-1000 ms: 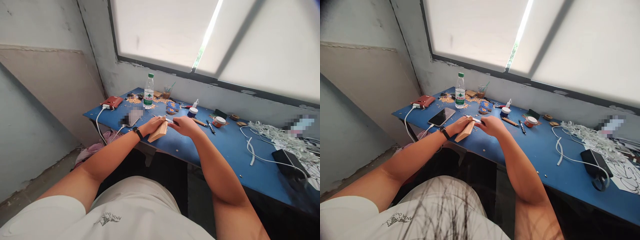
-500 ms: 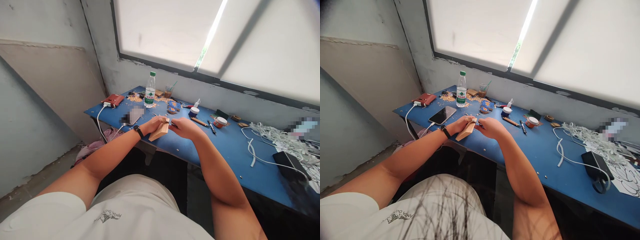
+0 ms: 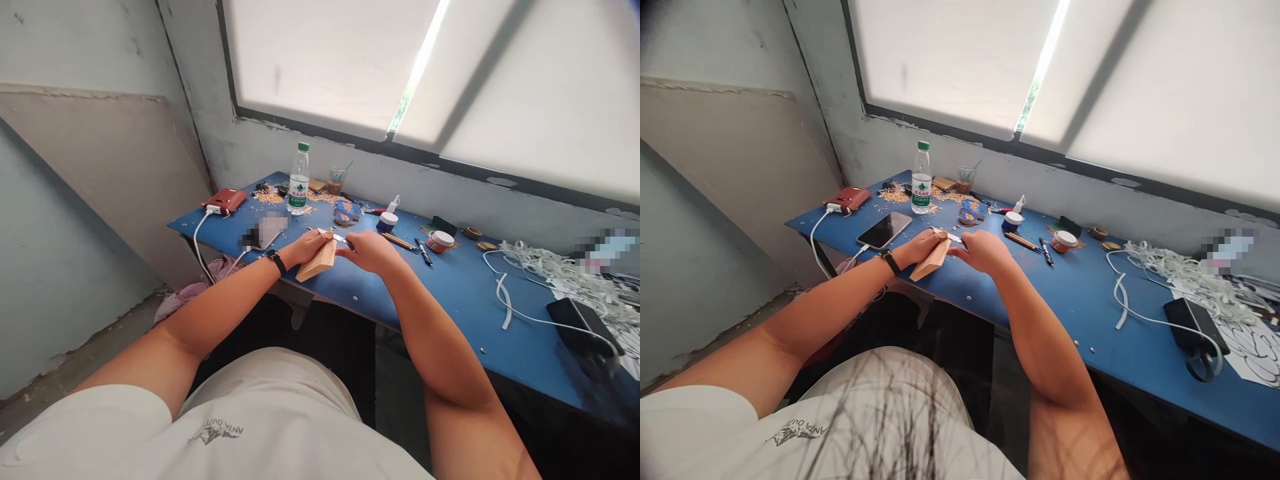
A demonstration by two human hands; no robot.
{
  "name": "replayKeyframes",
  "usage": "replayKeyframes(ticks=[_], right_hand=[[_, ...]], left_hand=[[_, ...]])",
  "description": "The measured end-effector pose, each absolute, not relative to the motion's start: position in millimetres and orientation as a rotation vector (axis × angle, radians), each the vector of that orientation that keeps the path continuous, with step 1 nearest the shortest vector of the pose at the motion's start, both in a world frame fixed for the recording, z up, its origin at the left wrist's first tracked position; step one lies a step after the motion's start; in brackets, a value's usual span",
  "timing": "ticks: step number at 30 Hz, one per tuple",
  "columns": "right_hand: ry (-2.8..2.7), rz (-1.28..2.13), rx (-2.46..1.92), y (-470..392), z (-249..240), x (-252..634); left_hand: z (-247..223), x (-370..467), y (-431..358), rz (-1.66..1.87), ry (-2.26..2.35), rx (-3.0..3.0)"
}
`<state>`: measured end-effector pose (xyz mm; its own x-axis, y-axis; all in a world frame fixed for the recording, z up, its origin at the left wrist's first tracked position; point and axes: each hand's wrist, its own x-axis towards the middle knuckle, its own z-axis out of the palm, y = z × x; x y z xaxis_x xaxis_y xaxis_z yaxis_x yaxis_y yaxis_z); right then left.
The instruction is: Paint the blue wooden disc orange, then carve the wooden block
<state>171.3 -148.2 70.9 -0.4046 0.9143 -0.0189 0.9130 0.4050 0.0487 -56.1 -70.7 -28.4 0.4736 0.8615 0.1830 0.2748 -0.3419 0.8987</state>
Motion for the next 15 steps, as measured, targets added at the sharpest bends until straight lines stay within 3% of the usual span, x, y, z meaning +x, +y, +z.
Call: replayKeyframes(ticks=[10,15], right_hand=[[2.78,-0.033,1.522,-149.1,63.9,175.1],[2.686,-0.026,1.564,-148.6,66.4,174.6]], left_hand=[[-23.8,-54.4,-78.2,0.918,0.748,1.85],[-20.5,-52.6,-81.8,0.844,0.86,1.747]])
